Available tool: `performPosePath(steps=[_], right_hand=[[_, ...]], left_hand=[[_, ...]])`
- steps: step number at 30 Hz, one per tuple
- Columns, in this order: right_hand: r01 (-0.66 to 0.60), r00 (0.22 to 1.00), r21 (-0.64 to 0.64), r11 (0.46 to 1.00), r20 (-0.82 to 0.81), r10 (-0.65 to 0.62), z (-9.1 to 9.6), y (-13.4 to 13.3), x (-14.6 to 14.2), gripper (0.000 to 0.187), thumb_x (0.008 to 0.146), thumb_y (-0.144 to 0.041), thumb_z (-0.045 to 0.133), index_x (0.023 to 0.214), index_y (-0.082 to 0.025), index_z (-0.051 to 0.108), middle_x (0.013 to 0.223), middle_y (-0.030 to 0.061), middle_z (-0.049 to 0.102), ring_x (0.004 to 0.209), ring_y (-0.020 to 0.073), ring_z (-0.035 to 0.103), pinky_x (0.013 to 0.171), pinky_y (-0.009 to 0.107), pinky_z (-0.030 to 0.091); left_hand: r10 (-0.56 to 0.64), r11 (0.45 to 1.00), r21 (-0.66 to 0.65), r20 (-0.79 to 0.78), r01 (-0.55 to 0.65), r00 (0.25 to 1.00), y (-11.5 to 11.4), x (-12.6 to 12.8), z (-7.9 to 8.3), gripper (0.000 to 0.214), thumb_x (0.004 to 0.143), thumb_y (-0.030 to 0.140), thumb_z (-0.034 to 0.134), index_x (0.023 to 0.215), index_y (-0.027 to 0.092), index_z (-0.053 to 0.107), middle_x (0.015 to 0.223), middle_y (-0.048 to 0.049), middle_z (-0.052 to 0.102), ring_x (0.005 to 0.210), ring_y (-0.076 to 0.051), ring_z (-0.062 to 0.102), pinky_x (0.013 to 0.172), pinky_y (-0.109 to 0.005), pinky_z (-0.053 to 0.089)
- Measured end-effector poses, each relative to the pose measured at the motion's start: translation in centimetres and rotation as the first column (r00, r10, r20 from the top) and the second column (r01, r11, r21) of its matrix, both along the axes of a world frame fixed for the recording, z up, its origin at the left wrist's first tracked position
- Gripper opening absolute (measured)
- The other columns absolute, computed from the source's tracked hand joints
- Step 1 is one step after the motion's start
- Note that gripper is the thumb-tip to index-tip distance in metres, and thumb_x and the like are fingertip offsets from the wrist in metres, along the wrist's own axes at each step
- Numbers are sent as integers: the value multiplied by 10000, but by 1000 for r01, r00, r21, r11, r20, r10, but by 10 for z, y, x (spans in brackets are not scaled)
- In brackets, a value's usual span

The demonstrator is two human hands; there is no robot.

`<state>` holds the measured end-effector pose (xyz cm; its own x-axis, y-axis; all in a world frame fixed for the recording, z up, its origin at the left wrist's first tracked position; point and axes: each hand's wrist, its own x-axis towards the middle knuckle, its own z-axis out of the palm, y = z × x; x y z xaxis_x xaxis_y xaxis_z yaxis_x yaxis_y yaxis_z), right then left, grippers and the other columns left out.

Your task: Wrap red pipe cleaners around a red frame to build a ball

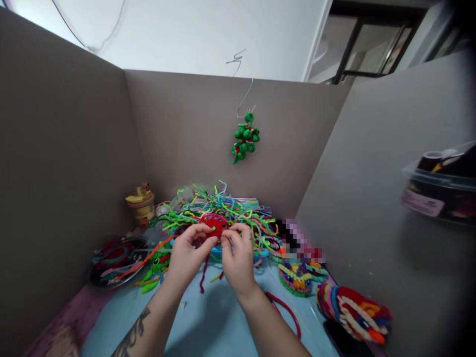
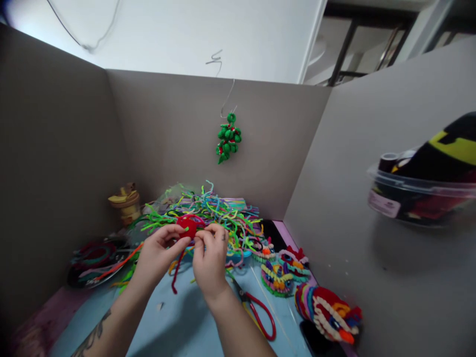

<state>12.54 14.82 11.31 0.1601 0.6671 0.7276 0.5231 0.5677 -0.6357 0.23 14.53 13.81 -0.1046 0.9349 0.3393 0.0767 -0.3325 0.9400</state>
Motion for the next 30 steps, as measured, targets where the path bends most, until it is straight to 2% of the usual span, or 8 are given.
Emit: performPosePath(steps=[6, 11, 13, 16, 18, 20, 26, 30], right_hand=[[-306, 949, -248, 919, -163, 272, 1, 13, 10, 115, 790, -183, 561, 679, -181, 594, 909, 31, 471, 880, 171, 520, 820, 308, 433], [-219, 971, -90, 972, -114, 208, 7, 10, 17, 129, 795, -131, 543, 859, -202, 628, 954, 47, 492, 935, 186, 518, 875, 332, 417], [-292, 955, -2, 956, 48, 292, 9, 7, 18, 223, 800, -79, 495, 934, -215, 608, 943, 46, 511, 914, 181, 521, 841, 317, 428], [-485, 771, -82, 870, 429, 470, 7, 4, 16, 336, 797, -46, 467, 1028, -246, 605, 907, 36, 555, 851, 169, 537, 759, 273, 437], [-479, 655, -155, 864, 591, 470, 3, 3, 9, 317, 801, -65, 485, 1029, -244, 615, 861, 31, 581, 797, 170, 543, 704, 260, 435], [-448, 631, -145, 882, 648, 426, -2, 3, 2, 225, 815, -104, 507, 967, -216, 629, 807, 36, 605, 764, 178, 551, 676, 267, 438], [-604, 768, 73, 793, 317, 556, 0, -3, -2, 222, 888, -152, 463, 1047, -215, 605, 873, 51, 684, 814, 156, 614, 768, 290, 483], [-622, 762, 33, 782, 252, 596, 5, -7, 1, 299, 880, -131, 468, 1125, -245, 598, 960, 45, 687, 880, 162, 610, 818, 315, 481]], left_hand=[[-107, 991, -69, 108, 115, 988, 3, -2, -1, 221, 647, 243, 750, 801, 159, 616, 722, -1, 660, 676, -122, 605, 635, -217, 480], [-9, 994, -100, 340, 45, 940, 10, -4, -4, 302, 614, 267, 785, 829, 147, 610, 667, 18, 653, 597, -84, 586, 580, -179, 467], [38, 993, -120, 444, 17, 895, 13, -5, -5, 358, 582, 275, 806, 846, 147, 600, 647, 25, 650, 565, -79, 581, 540, -169, 458], [86, 987, -158, 565, 5, 821, 15, -7, -4, 435, 525, 267, 834, 859, 155, 579, 637, 22, 660, 567, -94, 607, 510, -162, 451], [120, 980, -197, 607, 3, 786, 16, -7, -3, 466, 501, 263, 843, 863, 162, 568, 653, 12, 672, 600, -115, 634, 493, -156, 443], [145, 972, -235, 625, 9, 767, 17, -7, -2, 484, 478, 255, 850, 858, 166, 564, 668, 8, 677, 616, -126, 645, 485, -157, 441], [132, 989, -128, 529, -75, 838, 20, -8, -7, 393, 503, 254, 838, 787, 142, 589, 613, 32, 638, 545, -73, 567, 538, -163, 438], [118, 993, -66, 479, -98, 870, 21, -9, -10, 337, 554, 262, 816, 790, 142, 607, 623, 34, 628, 566, -73, 552, 550, -166, 424]])
